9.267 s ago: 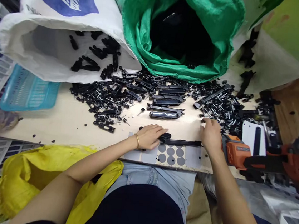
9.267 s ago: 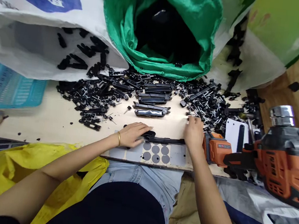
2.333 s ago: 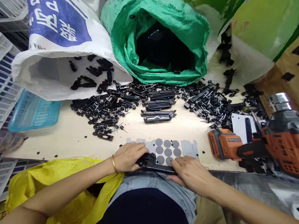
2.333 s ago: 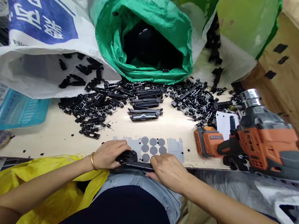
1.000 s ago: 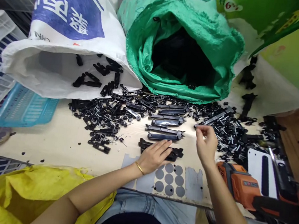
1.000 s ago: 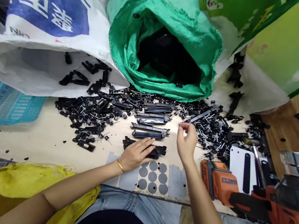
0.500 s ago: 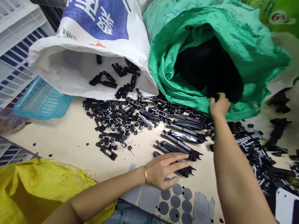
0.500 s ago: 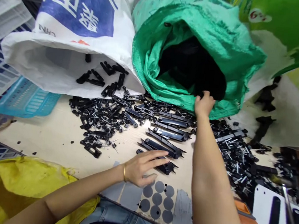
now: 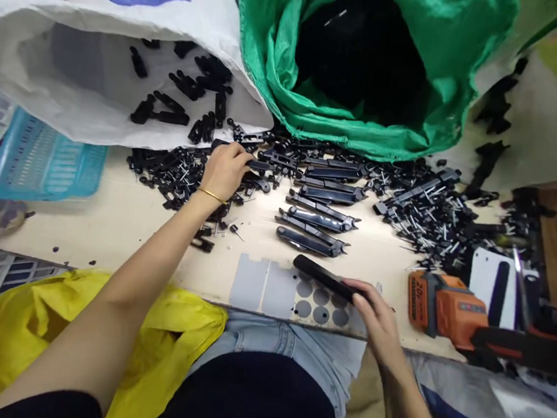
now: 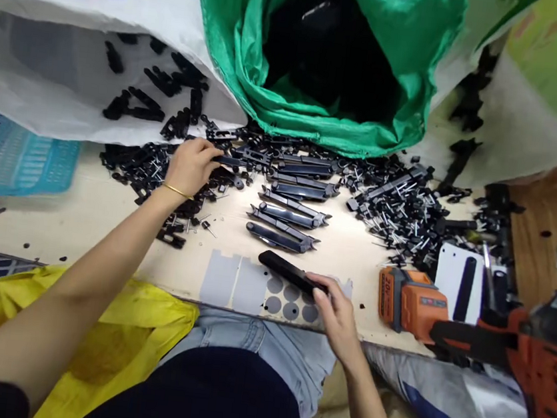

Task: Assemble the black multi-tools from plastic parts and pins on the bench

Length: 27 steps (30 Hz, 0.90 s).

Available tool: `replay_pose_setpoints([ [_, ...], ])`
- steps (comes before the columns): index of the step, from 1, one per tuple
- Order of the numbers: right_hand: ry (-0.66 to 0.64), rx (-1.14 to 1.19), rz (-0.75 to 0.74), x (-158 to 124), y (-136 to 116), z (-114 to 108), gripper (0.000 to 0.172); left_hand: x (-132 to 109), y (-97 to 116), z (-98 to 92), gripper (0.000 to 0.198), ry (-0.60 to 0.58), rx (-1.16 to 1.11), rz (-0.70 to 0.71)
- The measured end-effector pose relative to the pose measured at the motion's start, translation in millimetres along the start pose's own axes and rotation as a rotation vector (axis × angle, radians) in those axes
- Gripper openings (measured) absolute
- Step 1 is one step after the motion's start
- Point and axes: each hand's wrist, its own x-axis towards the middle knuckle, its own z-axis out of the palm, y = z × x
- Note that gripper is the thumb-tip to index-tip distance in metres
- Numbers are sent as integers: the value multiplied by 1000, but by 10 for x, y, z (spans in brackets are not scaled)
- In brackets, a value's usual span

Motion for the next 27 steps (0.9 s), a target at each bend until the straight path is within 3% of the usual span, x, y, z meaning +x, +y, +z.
replay_pose_setpoints([
  [3,106,-300,-136,-170,150,257,29,-326,70,-326,21,-167,-42,81],
  [5,179,-437,-192,-178,171,351,28,-576,162,-431,19,-331,-97,177],
  [7,208,-526,-223,-115,120,401,28,-799,304,-396,19,-463,-149,254],
  [10,118,-668,-274,64,-43,460,35,-1051,553,-182,24,-568,-213,300],
  [13,-9,-812,-240,207,-195,529,30,-1267,755,-2,29,-448,-340,225],
  [17,-1,-820,-115,180,-284,655,16,-1531,1000,130,17,-107,-429,-154],
  [20,15,-804,-46,110,-301,786,24,-1615,1221,287,40,-73,-312,-344],
  [23,22,-749,-27,78,-296,852,36,-1630,1401,442,28,-84,-283,-371],
  [27,33,-700,8,45,-283,806,42,-1697,1516,509,24,-71,-462,-231],
])
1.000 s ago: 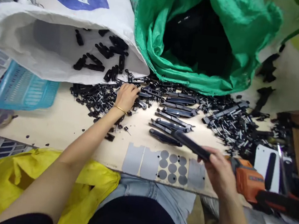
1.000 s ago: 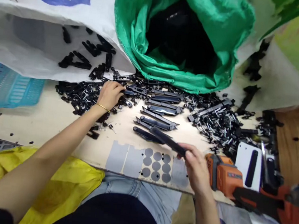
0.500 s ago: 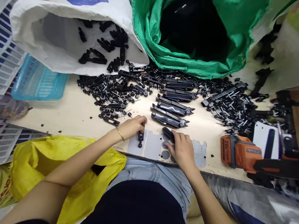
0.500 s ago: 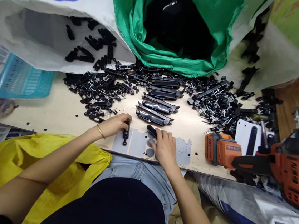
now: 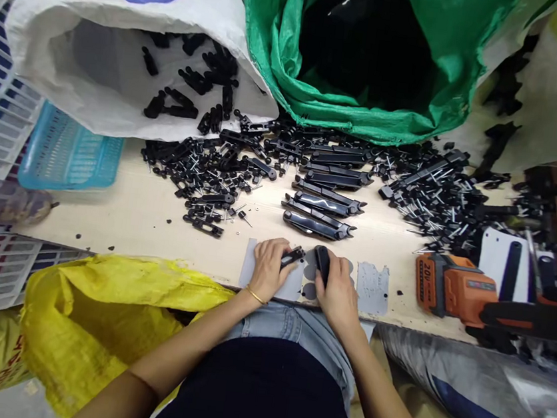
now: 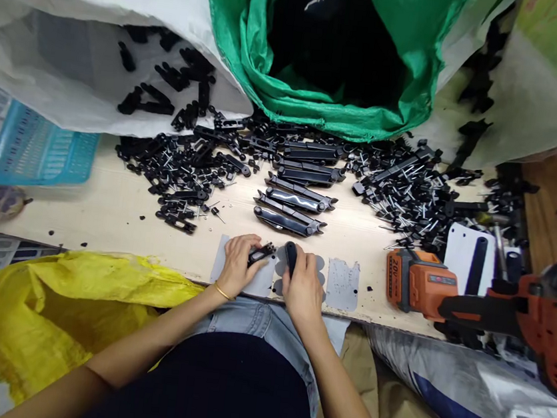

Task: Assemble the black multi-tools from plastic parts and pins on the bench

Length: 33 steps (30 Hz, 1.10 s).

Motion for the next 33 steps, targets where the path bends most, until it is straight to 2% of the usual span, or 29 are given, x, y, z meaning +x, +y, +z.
replay_pose_setpoints([
  [2,-36,-4,12,-15,12,-13,43,-38,30,13,25,-10,-49,4],
  [4,-73,14,20,-20,14,-11,44,-46,67,19,29,-9,-64,-54],
  [8,-72,160,16,-3,54,9,44,0,107,14,33,-36,-27,-93],
  [12,-65,219,17,12,99,26,46,39,74,13,30,-11,34,-53],
  [19,17,239,-43,58,80,124,50,40,72,138,26,74,-22,162],
  [25,43,300,-115,145,150,173,51,54,67,197,25,159,3,154],
  [33,55,353,-190,152,178,168,53,88,14,206,25,129,68,173],
])
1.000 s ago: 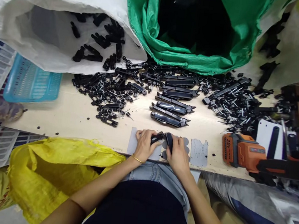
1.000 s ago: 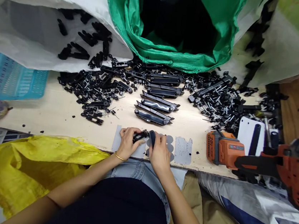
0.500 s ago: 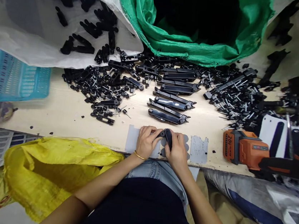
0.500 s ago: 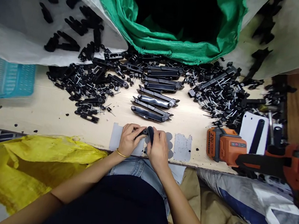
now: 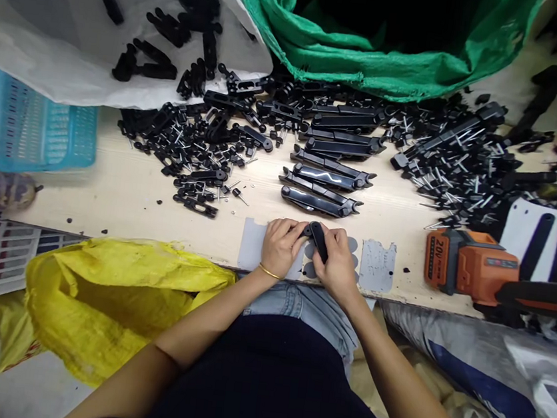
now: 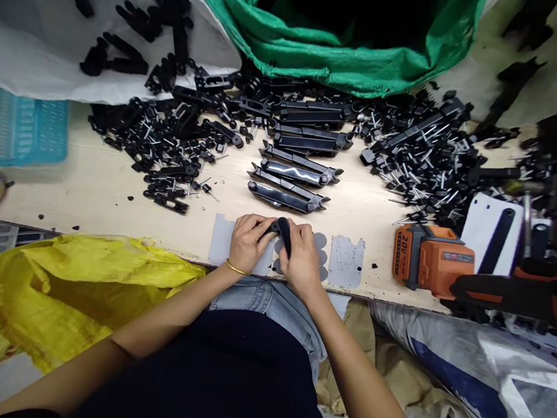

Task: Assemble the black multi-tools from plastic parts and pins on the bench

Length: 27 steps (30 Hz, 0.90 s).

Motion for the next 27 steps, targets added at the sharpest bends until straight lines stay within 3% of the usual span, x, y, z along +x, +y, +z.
replay_pose_setpoints([
  [5,-29,-18,-12,6,0,5,54,75,-58,-24,23,-88,-65,79],
  [10,-32,-14,-34,3,1,22,54,113,-47,16,23,-40,-106,-35],
  [15,-84,-25,-40,-4,8,20,57,155,-121,-10,22,-116,-238,34],
  [21,-63,-24,-30,-8,22,39,58,65,130,66,27,35,-226,-247],
  [27,-27,-45,-62,-22,24,60,61,47,299,111,29,62,-276,-352],
])
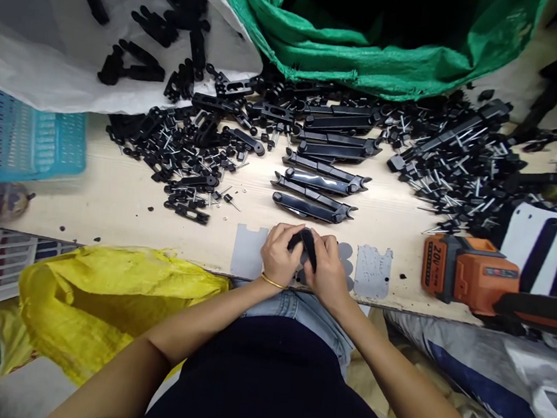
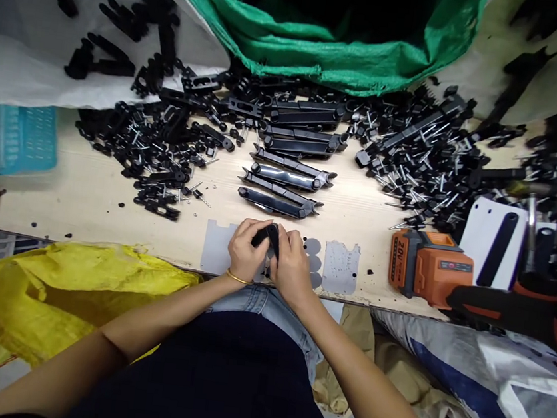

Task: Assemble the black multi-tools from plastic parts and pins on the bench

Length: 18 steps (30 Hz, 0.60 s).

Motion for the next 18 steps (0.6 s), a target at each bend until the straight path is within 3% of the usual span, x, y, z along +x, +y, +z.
replay_pose_setpoints([
  [6,-15,-19,54,8,-18,-4,57,0,67,4,29,18,20,-54],
  [10,-22,0,39,18,-17,-35,57,16,43,-18,28,-39,22,-16],
  [18,-19,-6,74,4,-88,-25,57,8,17,-25,29,-37,68,11],
])
